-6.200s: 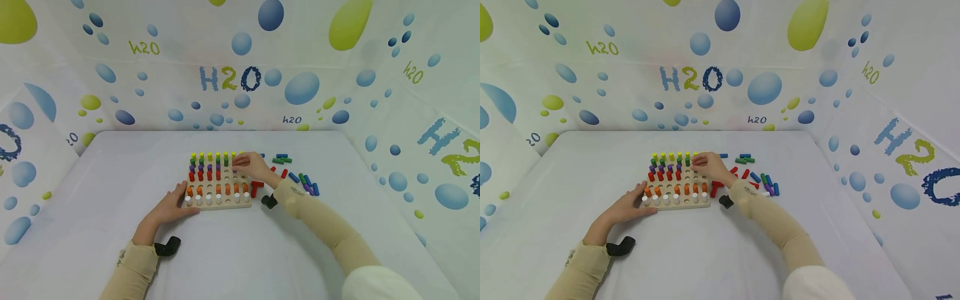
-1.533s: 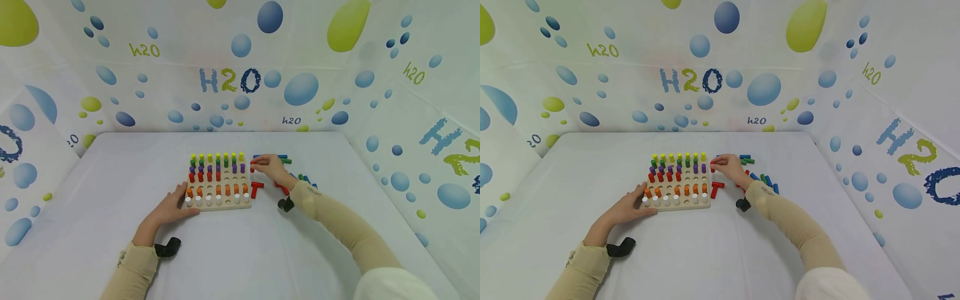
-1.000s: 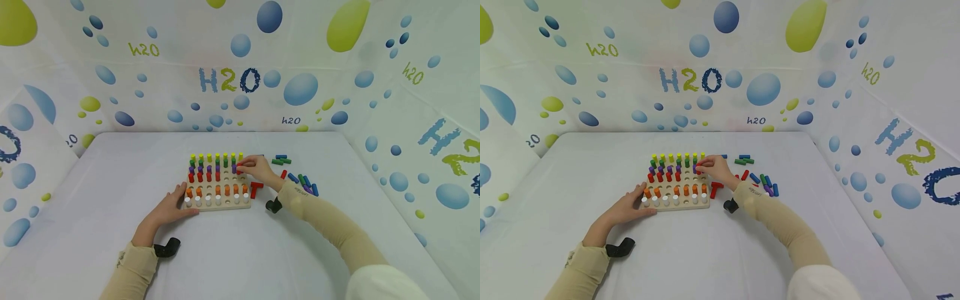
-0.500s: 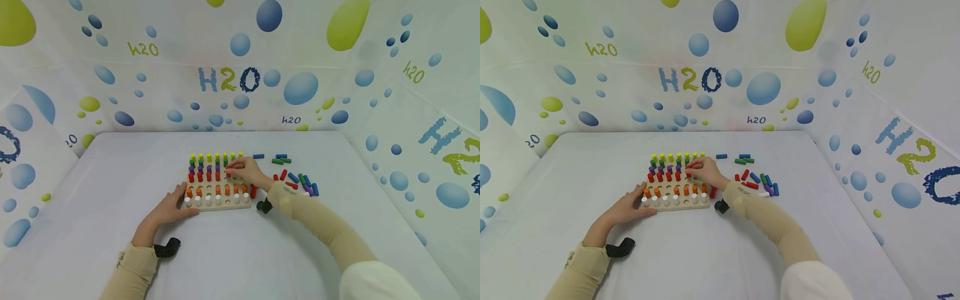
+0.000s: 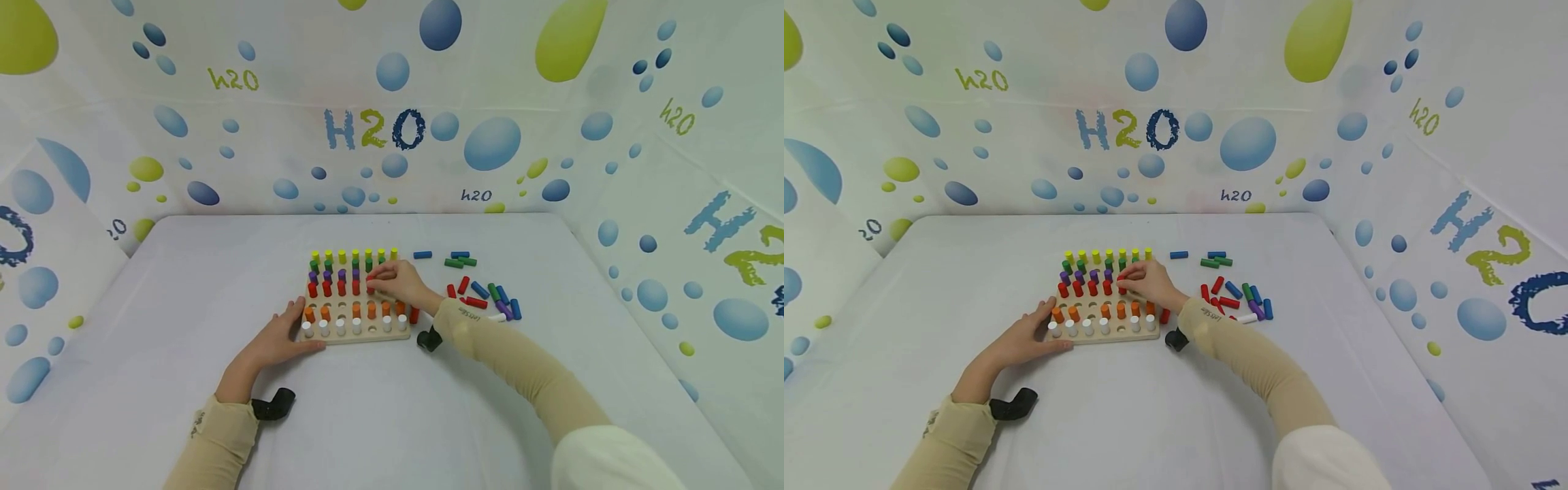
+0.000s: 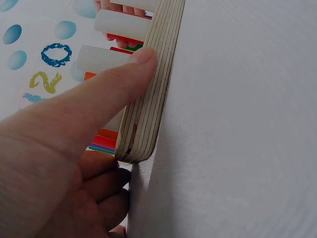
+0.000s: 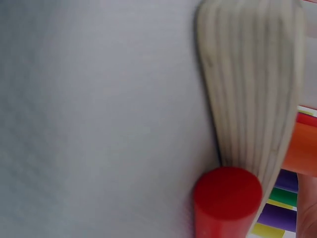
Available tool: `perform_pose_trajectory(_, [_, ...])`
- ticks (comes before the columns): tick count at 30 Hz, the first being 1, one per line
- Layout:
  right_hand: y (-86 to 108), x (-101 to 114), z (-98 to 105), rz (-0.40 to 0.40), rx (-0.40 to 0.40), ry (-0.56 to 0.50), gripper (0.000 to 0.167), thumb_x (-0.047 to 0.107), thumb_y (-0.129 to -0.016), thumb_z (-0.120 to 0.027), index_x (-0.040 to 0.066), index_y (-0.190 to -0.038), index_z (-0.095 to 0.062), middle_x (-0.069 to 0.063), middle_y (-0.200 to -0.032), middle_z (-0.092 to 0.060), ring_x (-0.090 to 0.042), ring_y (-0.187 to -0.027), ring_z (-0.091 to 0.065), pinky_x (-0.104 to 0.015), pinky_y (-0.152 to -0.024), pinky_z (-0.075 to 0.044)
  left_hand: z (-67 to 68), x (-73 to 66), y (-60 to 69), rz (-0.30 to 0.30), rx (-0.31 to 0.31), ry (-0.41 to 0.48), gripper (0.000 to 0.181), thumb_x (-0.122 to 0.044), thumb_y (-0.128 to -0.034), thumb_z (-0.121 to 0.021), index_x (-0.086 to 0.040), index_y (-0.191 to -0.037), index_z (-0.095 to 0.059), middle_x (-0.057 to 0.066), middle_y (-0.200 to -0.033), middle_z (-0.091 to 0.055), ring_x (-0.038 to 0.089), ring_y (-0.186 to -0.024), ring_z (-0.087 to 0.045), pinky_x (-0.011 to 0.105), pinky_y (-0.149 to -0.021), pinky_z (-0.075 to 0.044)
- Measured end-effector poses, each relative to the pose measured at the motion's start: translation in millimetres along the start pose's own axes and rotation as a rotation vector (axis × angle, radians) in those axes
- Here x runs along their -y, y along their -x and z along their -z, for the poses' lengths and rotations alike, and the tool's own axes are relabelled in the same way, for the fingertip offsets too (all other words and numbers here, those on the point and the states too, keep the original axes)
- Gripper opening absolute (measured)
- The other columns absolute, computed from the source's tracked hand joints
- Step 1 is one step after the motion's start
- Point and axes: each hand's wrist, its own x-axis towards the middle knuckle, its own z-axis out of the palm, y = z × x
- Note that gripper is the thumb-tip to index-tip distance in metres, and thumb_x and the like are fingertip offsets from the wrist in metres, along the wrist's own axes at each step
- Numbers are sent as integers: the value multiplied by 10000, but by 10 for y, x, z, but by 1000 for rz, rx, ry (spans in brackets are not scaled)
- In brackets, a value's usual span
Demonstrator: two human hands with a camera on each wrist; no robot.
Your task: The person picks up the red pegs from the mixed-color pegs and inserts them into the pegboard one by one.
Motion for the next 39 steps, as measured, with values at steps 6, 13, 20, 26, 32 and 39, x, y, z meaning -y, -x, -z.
perform_pose_trajectory(6, [-22,-22,-18,4,-6,-3,207,206,-821,-696,82,-985,-672,-31,-923,-684,-134,-845,-627,-234,-736,-522,6,1,4,3,2,-2,1082,-506,-727,-708,16,-1450,-94,233,-1492,-78,412,-1356,-30,574,-1071,-45])
perform_pose_trajectory(13, [-19,-34,-27,15,-2,15,208,199,-822,-695,77,-988,-668,-32,-921,-685,-134,-836,-626,-232,-724,-521,4,12,1,2,3,-4,1085,-518,-723,-706,10,-1452,-101,224,-1495,-82,405,-1358,-34,573,-1072,-45])
perform_pose_trajectory(20, [-22,-31,-36,15,-1,48,211,192,-819,-698,72,-991,-671,-37,-921,-689,-131,-832,-631,-228,-720,-522,-5,32,-9,-14,-8,-15,1075,-514,-729,-703,15,-1450,-106,220,-1495,-92,395,-1361,-40,556,-1081,-41])
perform_pose_trajectory(26, [-8,3,-35,18,2,54,216,171,-813,-703,53,-992,-674,-57,-926,-694,-140,-838,-638,-230,-723,-524,-9,39,-12,-13,-5,-19,1078,-521,-728,-700,16,-1449,-107,223,-1494,-91,401,-1359,-43,562,-1078,-41])
perform_pose_trajectory(32, [18,41,22,9,10,73,212,201,-822,-695,80,-996,-687,-27,-926,-696,-134,-857,-634,-248,-740,-524,-12,39,-19,-17,-10,-20,1086,-526,-721,-703,19,-1448,-109,229,-1492,-92,403,-1359,-47,562,-1077,-46])
perform_pose_trajectory(39, [69,87,177,1,-16,53,213,214,-819,-697,101,-999,-689,-9,-924,-692,-124,-867,-636,-264,-803,-515,2,31,-14,-22,-10,-19,1078,-507,-727,-708,28,-1445,-108,237,-1489,-94,406,-1357,-46,565,-1076,-47])
